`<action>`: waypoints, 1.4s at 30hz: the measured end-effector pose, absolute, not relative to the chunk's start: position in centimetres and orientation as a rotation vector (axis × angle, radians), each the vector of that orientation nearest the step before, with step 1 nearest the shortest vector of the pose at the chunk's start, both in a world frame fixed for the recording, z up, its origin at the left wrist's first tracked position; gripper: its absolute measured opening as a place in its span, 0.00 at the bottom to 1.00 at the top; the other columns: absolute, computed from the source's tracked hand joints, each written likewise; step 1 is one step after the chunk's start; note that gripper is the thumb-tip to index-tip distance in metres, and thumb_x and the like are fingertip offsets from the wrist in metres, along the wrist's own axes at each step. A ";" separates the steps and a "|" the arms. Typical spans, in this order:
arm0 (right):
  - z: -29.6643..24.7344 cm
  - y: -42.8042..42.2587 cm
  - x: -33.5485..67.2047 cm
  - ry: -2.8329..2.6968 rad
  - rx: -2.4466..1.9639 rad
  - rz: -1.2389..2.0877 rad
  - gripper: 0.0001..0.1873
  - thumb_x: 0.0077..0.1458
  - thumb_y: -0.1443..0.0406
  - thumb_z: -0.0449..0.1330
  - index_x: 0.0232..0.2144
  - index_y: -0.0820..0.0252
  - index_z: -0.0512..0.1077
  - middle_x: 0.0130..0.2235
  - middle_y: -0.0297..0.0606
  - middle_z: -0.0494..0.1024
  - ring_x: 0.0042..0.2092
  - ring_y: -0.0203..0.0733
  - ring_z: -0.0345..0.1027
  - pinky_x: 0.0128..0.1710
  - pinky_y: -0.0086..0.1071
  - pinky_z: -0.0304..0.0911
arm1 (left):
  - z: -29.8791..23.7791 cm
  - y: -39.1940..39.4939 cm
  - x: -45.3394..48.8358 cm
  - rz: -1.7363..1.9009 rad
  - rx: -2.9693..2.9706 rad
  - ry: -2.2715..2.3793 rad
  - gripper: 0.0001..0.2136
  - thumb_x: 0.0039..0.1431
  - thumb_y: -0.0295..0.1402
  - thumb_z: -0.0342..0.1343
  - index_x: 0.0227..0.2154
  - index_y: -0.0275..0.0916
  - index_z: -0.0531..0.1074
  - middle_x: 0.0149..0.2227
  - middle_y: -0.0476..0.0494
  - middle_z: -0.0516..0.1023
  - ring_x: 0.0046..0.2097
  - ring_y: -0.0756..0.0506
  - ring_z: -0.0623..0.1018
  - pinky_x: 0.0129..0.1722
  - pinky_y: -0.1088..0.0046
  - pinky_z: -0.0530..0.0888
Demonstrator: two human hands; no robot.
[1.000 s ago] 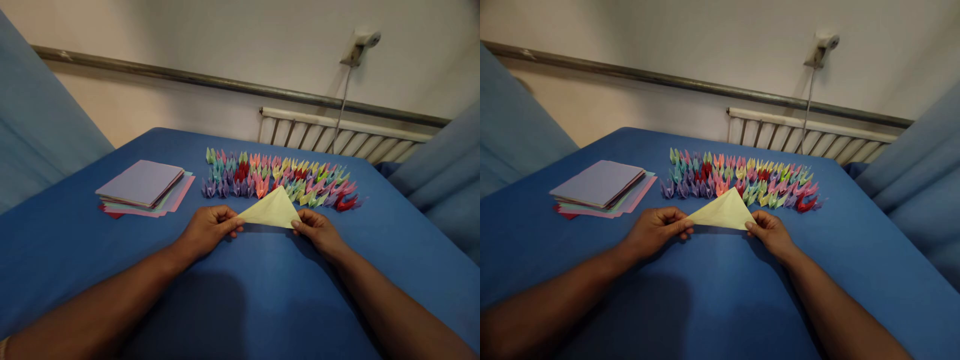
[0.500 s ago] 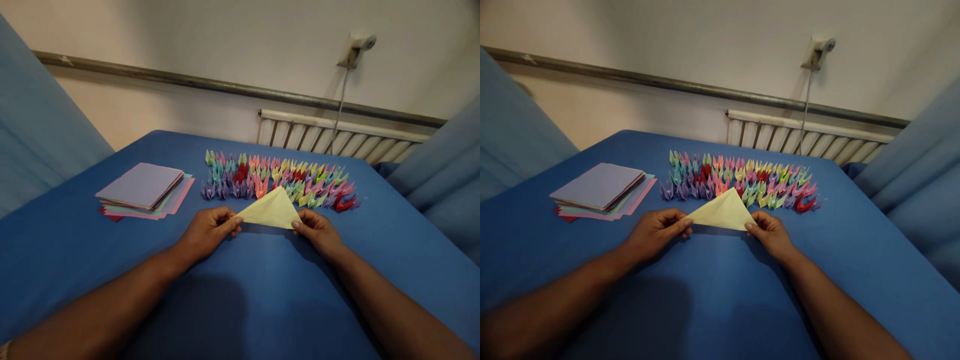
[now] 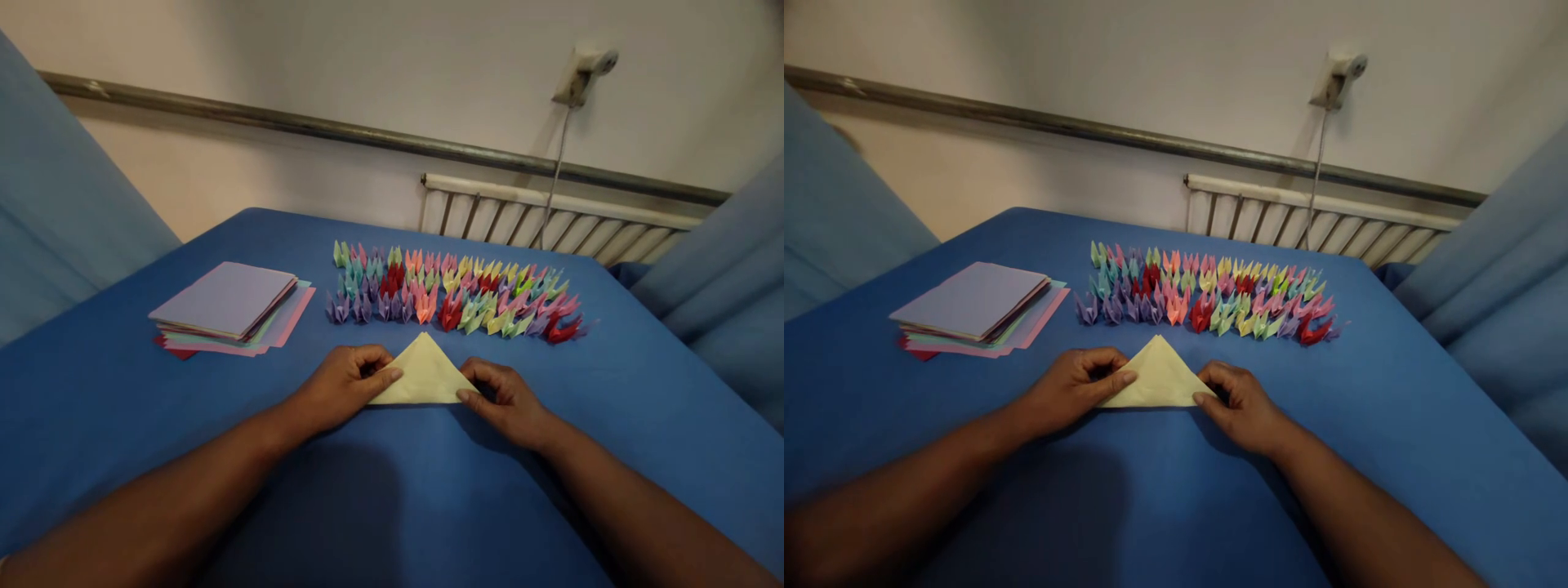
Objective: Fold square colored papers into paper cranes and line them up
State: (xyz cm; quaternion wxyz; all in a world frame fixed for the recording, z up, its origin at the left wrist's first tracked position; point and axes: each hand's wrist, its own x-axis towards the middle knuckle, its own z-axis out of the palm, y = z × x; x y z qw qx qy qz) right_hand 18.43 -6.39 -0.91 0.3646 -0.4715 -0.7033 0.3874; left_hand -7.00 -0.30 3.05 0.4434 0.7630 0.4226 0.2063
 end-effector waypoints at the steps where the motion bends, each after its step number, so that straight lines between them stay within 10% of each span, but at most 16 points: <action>1: -0.8 -6.5 18.2 -1.787 -1.215 1.047 0.08 0.56 0.60 0.59 0.32 0.59 0.70 0.30 0.33 0.70 0.32 0.36 0.61 0.33 0.29 0.57 | 3.1 -0.4 -7.0 0.494 1.937 1.032 0.14 0.59 0.43 0.54 0.27 0.36 0.73 0.23 0.53 0.68 0.26 0.51 0.66 0.26 0.77 0.61; 42: -2.2 -6.2 16.7 -1.165 -1.302 1.207 0.18 0.48 0.50 0.64 0.26 0.59 0.70 0.24 0.31 0.70 0.25 0.34 0.58 0.24 0.28 0.54 | 2.9 -1.5 -6.0 0.434 1.737 0.997 0.13 0.49 0.42 0.61 0.32 0.37 0.73 0.26 0.52 0.71 0.29 0.49 0.70 0.28 0.76 0.65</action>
